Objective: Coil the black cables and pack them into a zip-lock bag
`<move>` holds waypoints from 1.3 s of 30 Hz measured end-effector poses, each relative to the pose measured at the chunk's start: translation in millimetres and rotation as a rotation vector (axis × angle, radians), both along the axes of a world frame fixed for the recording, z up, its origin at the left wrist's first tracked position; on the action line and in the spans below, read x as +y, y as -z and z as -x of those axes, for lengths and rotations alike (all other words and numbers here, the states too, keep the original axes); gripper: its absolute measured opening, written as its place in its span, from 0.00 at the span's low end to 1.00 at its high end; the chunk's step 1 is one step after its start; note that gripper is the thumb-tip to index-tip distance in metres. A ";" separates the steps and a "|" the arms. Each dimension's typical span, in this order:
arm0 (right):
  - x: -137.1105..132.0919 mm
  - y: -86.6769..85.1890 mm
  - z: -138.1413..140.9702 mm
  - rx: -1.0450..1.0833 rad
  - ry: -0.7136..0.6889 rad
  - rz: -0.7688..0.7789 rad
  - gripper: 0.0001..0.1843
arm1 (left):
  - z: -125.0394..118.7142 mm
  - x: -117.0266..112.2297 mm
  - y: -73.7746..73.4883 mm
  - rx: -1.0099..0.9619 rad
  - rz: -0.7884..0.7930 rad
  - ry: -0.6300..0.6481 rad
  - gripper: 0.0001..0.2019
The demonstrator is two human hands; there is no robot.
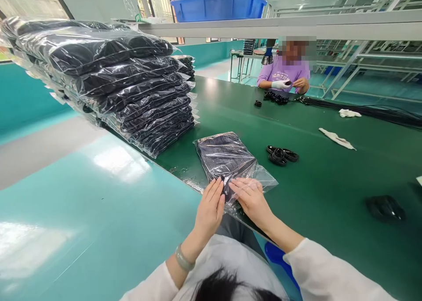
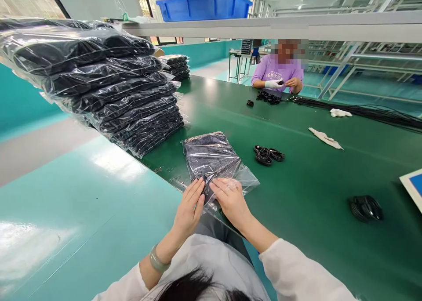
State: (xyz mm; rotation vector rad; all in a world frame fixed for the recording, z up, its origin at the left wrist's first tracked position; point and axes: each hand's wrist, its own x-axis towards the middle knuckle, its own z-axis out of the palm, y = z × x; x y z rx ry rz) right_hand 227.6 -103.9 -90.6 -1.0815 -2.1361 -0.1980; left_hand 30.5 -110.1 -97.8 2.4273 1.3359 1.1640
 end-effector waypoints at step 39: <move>1.1 -4.2 -0.2 -0.186 -0.053 -0.116 0.26 | 0.6 1.6 -0.2 0.079 -0.130 0.028 0.25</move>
